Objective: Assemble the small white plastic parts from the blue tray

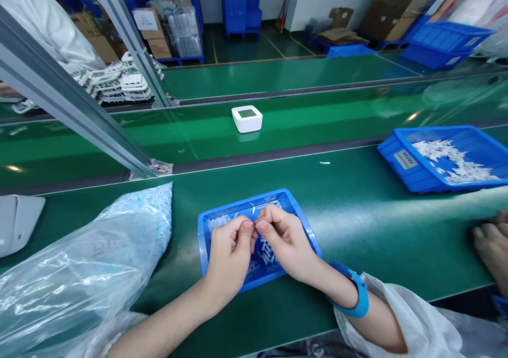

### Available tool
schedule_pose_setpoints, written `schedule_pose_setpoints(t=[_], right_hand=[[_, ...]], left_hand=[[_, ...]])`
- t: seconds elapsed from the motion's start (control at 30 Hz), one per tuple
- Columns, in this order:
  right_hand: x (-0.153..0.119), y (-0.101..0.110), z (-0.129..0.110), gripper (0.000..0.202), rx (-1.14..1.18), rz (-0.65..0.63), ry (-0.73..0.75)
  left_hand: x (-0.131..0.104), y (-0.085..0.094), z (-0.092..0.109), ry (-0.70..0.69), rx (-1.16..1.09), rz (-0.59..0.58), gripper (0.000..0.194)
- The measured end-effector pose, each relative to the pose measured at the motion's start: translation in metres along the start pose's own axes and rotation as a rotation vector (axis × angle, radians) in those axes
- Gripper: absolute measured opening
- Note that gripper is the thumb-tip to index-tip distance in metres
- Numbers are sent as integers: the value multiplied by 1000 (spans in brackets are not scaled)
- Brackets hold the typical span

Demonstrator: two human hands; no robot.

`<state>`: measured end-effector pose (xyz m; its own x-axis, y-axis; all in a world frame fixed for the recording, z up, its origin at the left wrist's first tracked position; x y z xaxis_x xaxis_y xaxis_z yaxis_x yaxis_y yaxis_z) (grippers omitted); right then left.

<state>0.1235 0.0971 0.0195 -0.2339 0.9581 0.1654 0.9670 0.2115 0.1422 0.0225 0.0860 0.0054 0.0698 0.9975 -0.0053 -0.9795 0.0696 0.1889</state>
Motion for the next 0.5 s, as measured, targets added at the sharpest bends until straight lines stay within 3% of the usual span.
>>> schedule_pose_setpoints(t=[0.33,0.5], right_hand=[[2,-7,-18,27,-243,-33,137],[3,2,-5,25,82,17,51]], left_hand=[[6,-2,-14,61,-9,-23,44],[4,-8,5,-67,-23,-96,44]])
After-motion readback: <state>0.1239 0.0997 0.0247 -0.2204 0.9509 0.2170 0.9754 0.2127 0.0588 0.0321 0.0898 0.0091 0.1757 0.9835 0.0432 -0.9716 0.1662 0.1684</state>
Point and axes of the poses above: each hand's wrist, its own x-axis towards the middle knuckle, its own y-axis out of the back of the hand, z = x × y, the point moved 10 cm from there along x, towards the middle knuckle, and after that the axes turned 1 degree about z, right-handed, at the moved point
